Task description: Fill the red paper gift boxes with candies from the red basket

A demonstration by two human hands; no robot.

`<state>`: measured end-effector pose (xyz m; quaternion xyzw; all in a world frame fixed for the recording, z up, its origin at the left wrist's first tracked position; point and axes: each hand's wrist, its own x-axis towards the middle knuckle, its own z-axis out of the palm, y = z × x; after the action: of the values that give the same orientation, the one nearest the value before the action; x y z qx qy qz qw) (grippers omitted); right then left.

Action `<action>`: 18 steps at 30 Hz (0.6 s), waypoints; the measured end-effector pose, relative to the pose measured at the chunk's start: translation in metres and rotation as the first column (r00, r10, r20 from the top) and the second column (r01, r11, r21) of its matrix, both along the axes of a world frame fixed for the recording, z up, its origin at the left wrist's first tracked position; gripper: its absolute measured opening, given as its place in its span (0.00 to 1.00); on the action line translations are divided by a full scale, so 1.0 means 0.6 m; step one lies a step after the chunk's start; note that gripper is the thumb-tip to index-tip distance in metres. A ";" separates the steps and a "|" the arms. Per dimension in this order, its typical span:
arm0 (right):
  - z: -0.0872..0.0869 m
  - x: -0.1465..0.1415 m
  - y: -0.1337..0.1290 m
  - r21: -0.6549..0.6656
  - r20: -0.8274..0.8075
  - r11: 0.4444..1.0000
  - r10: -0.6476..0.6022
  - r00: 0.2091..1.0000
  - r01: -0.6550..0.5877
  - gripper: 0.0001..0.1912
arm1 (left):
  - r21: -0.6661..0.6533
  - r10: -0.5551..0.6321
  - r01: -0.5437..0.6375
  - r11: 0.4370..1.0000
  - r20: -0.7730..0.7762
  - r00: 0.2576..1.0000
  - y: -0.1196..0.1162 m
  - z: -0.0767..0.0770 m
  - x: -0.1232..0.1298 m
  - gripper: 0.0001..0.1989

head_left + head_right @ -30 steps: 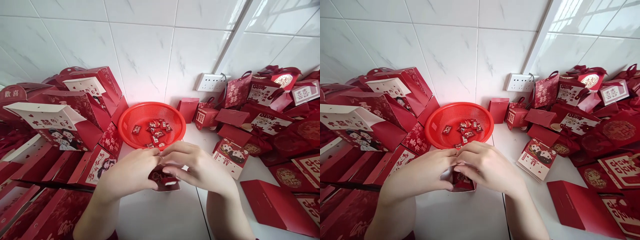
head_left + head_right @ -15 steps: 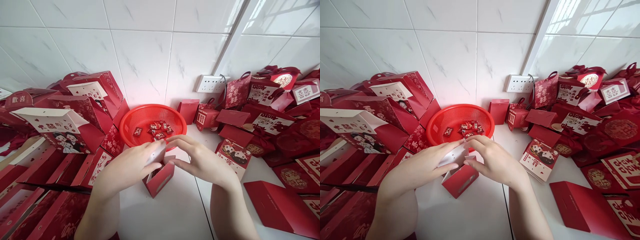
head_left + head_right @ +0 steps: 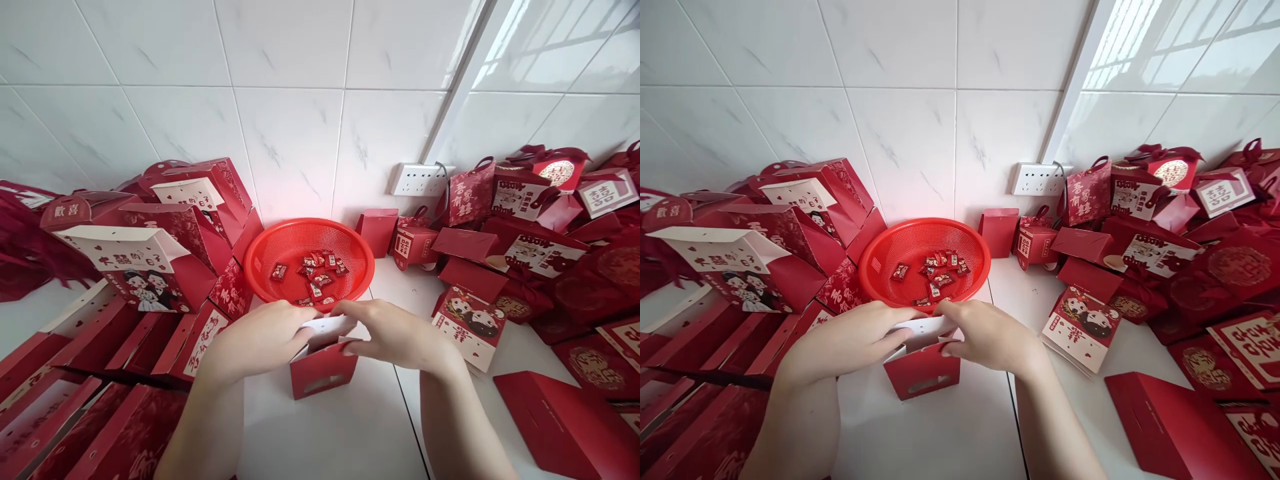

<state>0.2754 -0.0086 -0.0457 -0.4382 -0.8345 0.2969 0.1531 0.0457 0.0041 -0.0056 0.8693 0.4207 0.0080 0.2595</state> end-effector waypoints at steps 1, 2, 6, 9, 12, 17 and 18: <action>0.000 -0.001 0.001 0.003 0.016 1.000 -0.014 1.000 0.014 0.16 | -0.019 -0.007 0.007 1.000 -0.001 1.000 0.003 0.000 0.000 0.13; -0.001 -0.002 0.002 0.012 0.035 1.000 -0.027 0.999 0.026 0.13 | -0.044 -0.028 0.028 0.999 -0.006 1.000 0.006 0.000 0.000 0.13; -0.003 -0.004 0.004 0.116 0.113 0.992 -0.061 0.992 0.048 0.06 | -0.057 -0.072 0.067 0.996 -0.087 0.994 0.021 -0.008 0.000 0.14; -0.006 -0.006 0.004 0.193 0.154 0.980 -0.085 0.984 0.055 0.08 | 0.013 0.057 -0.056 0.998 -0.145 0.988 0.033 -0.023 -0.003 0.10; -0.010 -0.007 0.006 0.226 0.181 0.971 -0.125 0.976 0.083 0.09 | 0.068 0.132 -0.123 0.990 -0.138 0.982 0.045 -0.038 -0.005 0.13; -0.007 -0.006 0.008 0.119 0.102 0.990 -0.083 0.991 0.071 0.02 | 0.063 0.150 -0.144 0.988 -0.102 0.983 0.054 -0.051 -0.005 0.13; -0.007 -0.007 0.007 0.094 0.073 0.995 -0.051 0.996 0.044 0.03 | 0.057 0.136 -0.130 0.990 -0.097 0.986 0.053 -0.052 -0.006 0.13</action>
<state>0.2714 -0.0042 -0.0500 -0.4615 -0.8417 0.2375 0.1487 0.0424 0.0361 -0.0369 0.8448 0.4900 -0.0080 0.2148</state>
